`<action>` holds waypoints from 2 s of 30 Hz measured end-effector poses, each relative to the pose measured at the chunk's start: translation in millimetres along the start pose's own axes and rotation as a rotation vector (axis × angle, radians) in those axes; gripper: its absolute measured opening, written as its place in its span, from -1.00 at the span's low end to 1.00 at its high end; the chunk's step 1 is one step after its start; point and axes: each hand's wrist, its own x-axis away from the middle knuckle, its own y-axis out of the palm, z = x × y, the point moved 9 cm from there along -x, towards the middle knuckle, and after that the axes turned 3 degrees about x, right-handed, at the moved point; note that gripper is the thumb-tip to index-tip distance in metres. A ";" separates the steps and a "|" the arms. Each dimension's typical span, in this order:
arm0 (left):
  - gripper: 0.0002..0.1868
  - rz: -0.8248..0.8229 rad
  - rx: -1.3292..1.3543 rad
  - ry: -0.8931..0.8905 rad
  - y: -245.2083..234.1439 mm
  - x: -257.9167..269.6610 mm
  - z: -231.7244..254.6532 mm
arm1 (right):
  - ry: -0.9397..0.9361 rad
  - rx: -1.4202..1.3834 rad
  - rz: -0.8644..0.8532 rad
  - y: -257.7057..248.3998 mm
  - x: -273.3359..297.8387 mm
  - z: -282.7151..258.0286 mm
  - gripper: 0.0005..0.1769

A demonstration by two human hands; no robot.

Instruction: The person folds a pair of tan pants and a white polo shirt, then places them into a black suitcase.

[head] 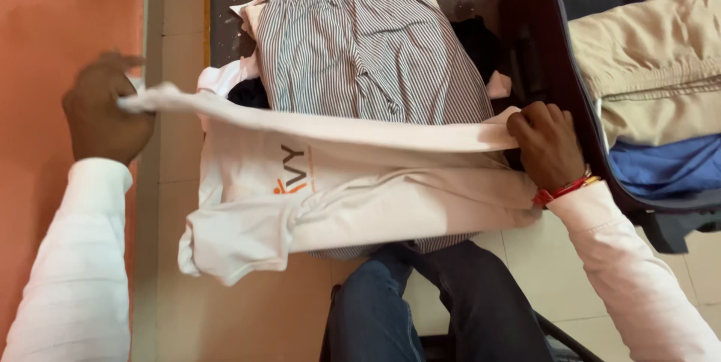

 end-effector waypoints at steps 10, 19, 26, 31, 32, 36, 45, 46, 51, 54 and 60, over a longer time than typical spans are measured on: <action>-0.72 -0.432 0.004 -0.353 -1.9 80.3 46.6 | 0.127 0.129 -0.250 6.9 39.7 -15.8 -0.85; -0.57 -1.017 0.143 -0.560 55.9 79.1 32.5 | 0.190 0.138 -0.358 21.8 42.1 -15.2 -0.72; -0.50 -0.711 -0.100 -0.431 126.0 63.4 2.5 | 0.338 0.079 -0.382 46.5 46.3 4.5 -0.78; -0.38 -0.299 -0.637 -0.248 100.9 75.0 54.1 | 0.329 -0.168 -0.366 69.2 70.6 13.6 -0.54; -0.38 -0.298 -0.625 -0.239 99.4 78.2 69.9 | 0.285 -0.266 -0.353 69.5 72.6 11.1 -0.45; -0.41 -0.189 -0.210 -0.157 111.0 93.8 182.6 | 0.262 -0.315 -0.380 75.1 74.9 17.2 -0.33; -0.37 -0.279 0.328 0.239 263.9 137.4 501.7 | 0.180 -0.318 -0.359 128.0 20.1 45.0 -0.50; -0.38 -0.218 0.215 0.171 275.6 134.3 504.8 | 0.205 -0.280 -0.405 133.7 19.1 52.5 -0.55; -0.70 -0.279 0.072 0.102 323.8 138.7 503.9 | 0.279 -0.131 -0.621 157.8 30.8 70.9 -0.70; -0.87 -0.442 0.208 0.086 324.9 128.6 494.2 | 0.309 -0.135 -0.572 153.7 14.7 79.4 -0.72; -0.58 0.160 0.907 -0.395 225.9 133.6 429.9 | -0.195 0.068 -0.576 106.7 -27.8 13.7 -0.76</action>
